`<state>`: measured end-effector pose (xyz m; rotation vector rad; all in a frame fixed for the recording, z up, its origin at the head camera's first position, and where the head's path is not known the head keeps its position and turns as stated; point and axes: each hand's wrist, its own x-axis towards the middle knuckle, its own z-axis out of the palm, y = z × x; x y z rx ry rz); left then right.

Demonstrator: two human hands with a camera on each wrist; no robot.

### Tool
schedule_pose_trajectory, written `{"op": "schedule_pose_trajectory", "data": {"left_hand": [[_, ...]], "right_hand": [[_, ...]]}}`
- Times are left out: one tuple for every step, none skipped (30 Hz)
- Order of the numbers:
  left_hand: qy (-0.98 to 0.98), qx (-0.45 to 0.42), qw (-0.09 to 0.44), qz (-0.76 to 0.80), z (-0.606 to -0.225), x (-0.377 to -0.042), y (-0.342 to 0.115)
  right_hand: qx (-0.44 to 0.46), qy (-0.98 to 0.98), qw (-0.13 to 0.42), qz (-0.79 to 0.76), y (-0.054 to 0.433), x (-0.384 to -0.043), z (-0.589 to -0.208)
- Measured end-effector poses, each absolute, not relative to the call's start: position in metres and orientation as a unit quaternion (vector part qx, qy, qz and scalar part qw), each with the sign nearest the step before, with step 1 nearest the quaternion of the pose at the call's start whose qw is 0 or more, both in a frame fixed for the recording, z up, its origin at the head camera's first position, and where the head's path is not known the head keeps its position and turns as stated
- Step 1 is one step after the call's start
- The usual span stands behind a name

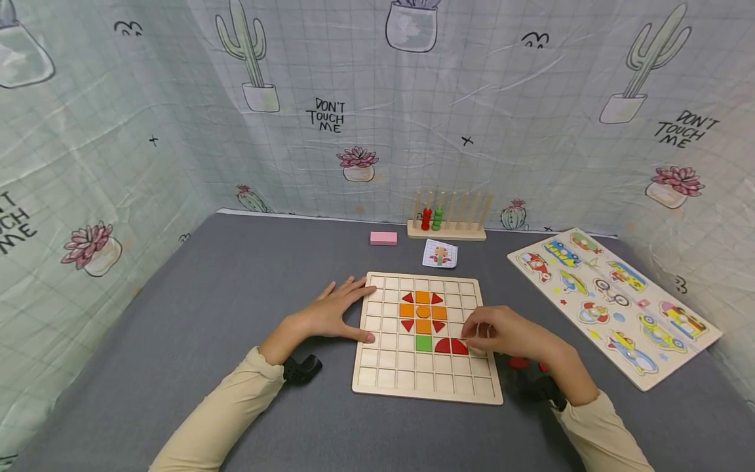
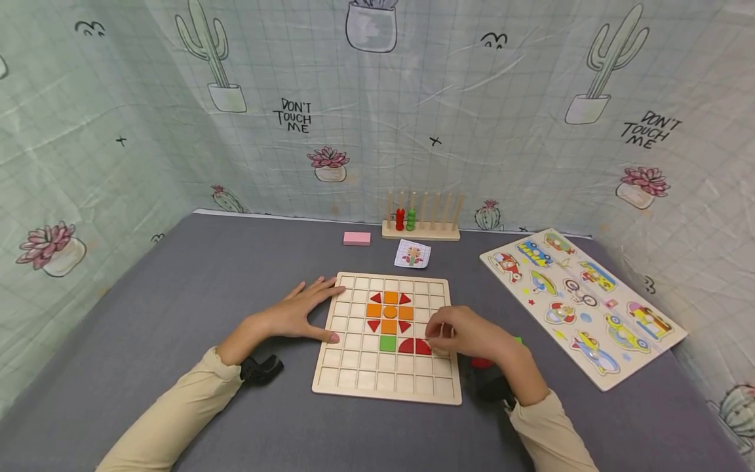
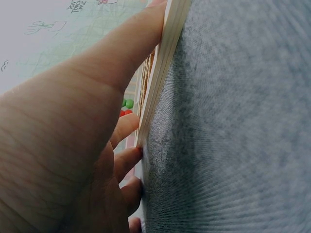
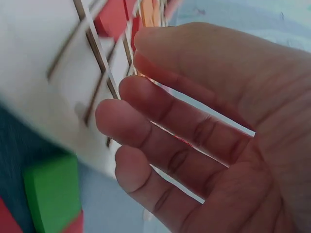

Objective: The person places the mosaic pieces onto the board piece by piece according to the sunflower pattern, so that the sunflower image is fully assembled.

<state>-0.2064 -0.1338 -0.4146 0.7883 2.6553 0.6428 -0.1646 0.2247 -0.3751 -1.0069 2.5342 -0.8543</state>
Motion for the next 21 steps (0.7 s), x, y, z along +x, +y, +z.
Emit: {"op": "schedule_pose_trajectory", "data": {"left_hand": [[0.924,0.274,0.148,0.223,-0.415,-0.207,-0.134],[0.924,0.273,0.148,0.223,-0.414,-0.206,-0.134],[0.924,0.272,0.149,0.222,-0.414,-0.206,-0.133],[0.924,0.272,0.15,0.222,-0.413,-0.206,-0.133],[0.924,0.272,0.151,0.222,-0.413,-0.206,-0.133],[0.924,0.273,0.152,0.222,-0.412,-0.206,-0.133],[0.923,0.273,0.153,0.222,-0.412,-0.206,-0.132],[0.923,0.273,0.155,0.222,-0.411,-0.205,-0.132],[0.923,0.273,0.156,0.222,-0.411,-0.205,-0.131],[0.923,0.273,0.156,0.221,-0.411,-0.205,-0.132],[0.923,0.273,0.156,0.221,-0.41,-0.205,-0.132],[0.923,0.274,0.155,0.221,-0.41,-0.205,-0.132],[0.923,0.274,0.155,0.222,-0.411,-0.205,-0.132],[0.923,0.275,0.155,0.222,-0.411,-0.206,-0.132],[0.922,0.276,0.153,0.223,-0.411,-0.205,-0.133],[0.922,0.277,0.152,0.223,-0.411,-0.206,-0.133],[0.922,0.278,0.152,0.223,-0.411,-0.206,-0.133],[0.922,0.278,0.152,0.223,-0.411,-0.206,-0.133],[0.922,0.278,0.152,0.223,-0.411,-0.206,-0.133],[0.922,0.278,0.152,0.223,-0.411,-0.206,-0.133],[0.922,0.278,0.152,0.223,-0.411,-0.205,-0.134]], "right_hand": [[-0.346,0.88,0.138,-0.296,0.228,-0.165,-0.374],[-0.342,0.881,0.136,-0.298,0.231,-0.165,-0.373],[-0.338,0.882,0.133,-0.3,0.235,-0.166,-0.373],[-0.334,0.884,0.128,-0.302,0.239,-0.166,-0.372],[-0.33,0.886,0.124,-0.303,0.243,-0.167,-0.371],[-0.326,0.888,0.12,-0.302,0.248,-0.167,-0.37],[-0.324,0.89,0.114,-0.302,0.252,-0.167,-0.37],[-0.32,0.892,0.11,-0.301,0.257,-0.167,-0.369],[-0.319,0.894,0.105,-0.298,0.261,-0.168,-0.368],[-0.317,0.895,0.103,-0.297,0.264,-0.168,-0.368],[-0.317,0.896,0.102,-0.294,0.267,-0.168,-0.368],[-0.318,0.897,0.103,-0.29,0.269,-0.169,-0.367],[-0.318,0.897,0.106,-0.288,0.271,-0.169,-0.367],[-0.317,0.897,0.11,-0.286,0.273,-0.17,-0.368],[-0.317,0.897,0.117,-0.285,0.274,-0.17,-0.368],[-0.315,0.896,0.126,-0.285,0.275,-0.171,-0.369],[-0.313,0.897,0.134,-0.283,0.276,-0.172,-0.37],[-0.308,0.897,0.144,-0.283,0.277,-0.172,-0.371],[-0.304,0.897,0.152,-0.284,0.278,-0.173,-0.371],[-0.299,0.897,0.159,-0.284,0.278,-0.174,-0.373],[-0.295,0.897,0.165,-0.285,0.279,-0.174,-0.373]]}}
